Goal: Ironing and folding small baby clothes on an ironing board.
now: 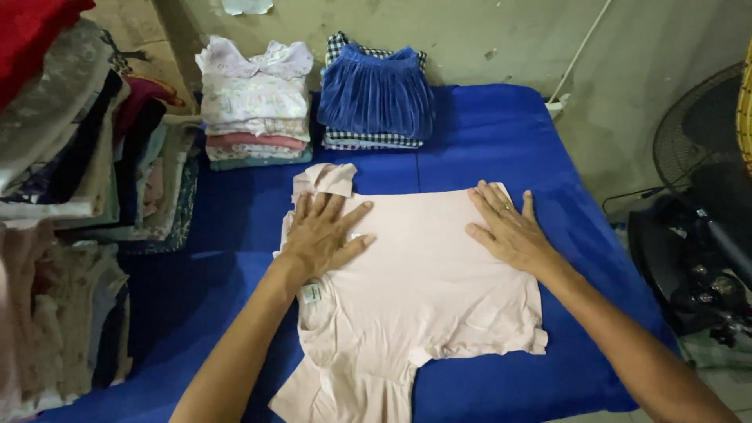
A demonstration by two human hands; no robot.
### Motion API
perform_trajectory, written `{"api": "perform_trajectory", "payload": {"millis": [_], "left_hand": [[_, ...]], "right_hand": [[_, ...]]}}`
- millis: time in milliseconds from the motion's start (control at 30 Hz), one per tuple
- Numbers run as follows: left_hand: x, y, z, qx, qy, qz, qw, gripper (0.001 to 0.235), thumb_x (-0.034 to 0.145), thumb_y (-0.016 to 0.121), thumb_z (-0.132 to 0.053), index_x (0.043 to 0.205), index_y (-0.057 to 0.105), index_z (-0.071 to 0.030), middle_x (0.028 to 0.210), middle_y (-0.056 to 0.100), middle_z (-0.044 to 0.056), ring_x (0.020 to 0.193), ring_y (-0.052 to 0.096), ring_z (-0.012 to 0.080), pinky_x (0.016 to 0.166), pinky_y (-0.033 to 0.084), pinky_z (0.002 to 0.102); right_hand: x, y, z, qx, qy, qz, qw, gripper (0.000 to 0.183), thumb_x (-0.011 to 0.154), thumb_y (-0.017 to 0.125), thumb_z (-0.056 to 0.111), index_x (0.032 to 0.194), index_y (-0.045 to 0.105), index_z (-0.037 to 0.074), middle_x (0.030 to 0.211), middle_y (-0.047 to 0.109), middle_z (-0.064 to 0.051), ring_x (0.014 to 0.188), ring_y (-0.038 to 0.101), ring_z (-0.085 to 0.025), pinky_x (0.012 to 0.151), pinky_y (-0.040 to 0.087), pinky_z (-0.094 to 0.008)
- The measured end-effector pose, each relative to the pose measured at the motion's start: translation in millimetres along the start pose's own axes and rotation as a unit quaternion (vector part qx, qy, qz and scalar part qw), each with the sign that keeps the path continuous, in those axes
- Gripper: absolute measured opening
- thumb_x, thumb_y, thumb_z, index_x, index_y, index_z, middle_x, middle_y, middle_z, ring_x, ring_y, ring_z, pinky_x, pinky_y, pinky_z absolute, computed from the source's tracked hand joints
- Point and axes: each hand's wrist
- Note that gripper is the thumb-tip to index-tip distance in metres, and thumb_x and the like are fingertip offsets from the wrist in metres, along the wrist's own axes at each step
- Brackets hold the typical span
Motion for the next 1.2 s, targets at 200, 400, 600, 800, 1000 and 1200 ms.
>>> {"api": "perform_trajectory", "payload": {"millis": [200,400,600,800,1000,1200], "left_hand": [[21.3,44.0,0.0,-0.029,0.028,-0.157,0.987,0.069,0.095,0.047,-0.063,0.156,0.044,-0.032,0.15,0.049,0.014,0.146,0.034,0.0411,0.121,0.015,0.064],[76.8,92.4,-27.7,-0.02,0.185,-0.396,0.899,0.023,0.098,0.06,-0.03,0.115,0.072,-0.019,0.106,0.066,0.007,0.109,0.062,0.0258,0.101,0.049,0.042],[54.1,59.1,-42.1,-0.019,0.104,-0.115,0.988,0.075,0.098,0.026,-0.064,0.164,0.024,-0.028,0.169,0.025,0.011,0.158,0.015,0.0341,0.126,0.019,0.047],[51.2,45.3,-43.6,-0.071,0.116,-0.131,0.982,0.072,0.101,0.021,-0.059,0.162,0.025,-0.02,0.17,0.017,0.012,0.157,0.008,0.0337,0.123,0.006,0.054],[48.1,38.5,-47.1,-0.074,0.097,-0.119,0.985,0.072,0.101,0.02,-0.06,0.162,0.024,-0.022,0.17,0.016,0.009,0.157,0.008,0.0309,0.119,0.005,0.066],[42.7,37.3,-48.2,-0.07,0.1,-0.135,0.983,0.071,0.102,0.02,-0.058,0.161,0.025,-0.021,0.17,0.018,0.009,0.157,0.009,0.0316,0.118,0.007,0.066]], "right_hand": [[12.8,-3.2,-14.7,0.15,-0.021,-0.08,0.985,0.049,0.104,0.052,0.04,0.15,0.054,0.022,0.157,0.05,-0.005,0.148,0.041,-0.022,0.12,0.015,-0.067],[22.1,11.1,29.9,0.072,-0.15,-0.177,0.97,0.046,0.095,0.06,0.019,0.141,0.062,0.014,0.149,0.057,-0.011,0.14,0.052,-0.026,0.121,0.034,-0.045],[21.0,-10.5,-6.0,0.355,-0.137,-0.068,0.922,0.058,0.101,0.061,0.023,0.157,0.045,0.018,0.162,0.042,-0.005,0.151,0.03,-0.021,0.123,0.018,-0.048],[-88.7,-155.9,-63.3,0.076,0.187,-0.108,0.974,0.045,0.104,0.051,0.029,0.145,0.06,0.014,0.136,0.066,-0.015,0.109,0.066,-0.035,0.088,0.05,-0.048],[-180.8,-120.4,-183.3,-0.339,0.215,-0.145,0.905,0.048,0.111,0.055,0.054,0.141,0.074,0.022,0.126,0.076,-0.006,0.117,0.073,-0.027,0.096,0.059,-0.036],[-166.2,-150.9,-171.8,-0.141,0.41,0.032,0.9,0.071,0.107,0.038,0.071,0.138,0.071,0.017,0.121,0.079,-0.012,0.114,0.072,-0.035,0.093,0.051,-0.043]]}}
Point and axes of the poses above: each hand's wrist, its own x-axis towards the middle knuckle, its own y-axis out of the palm, z = x × y
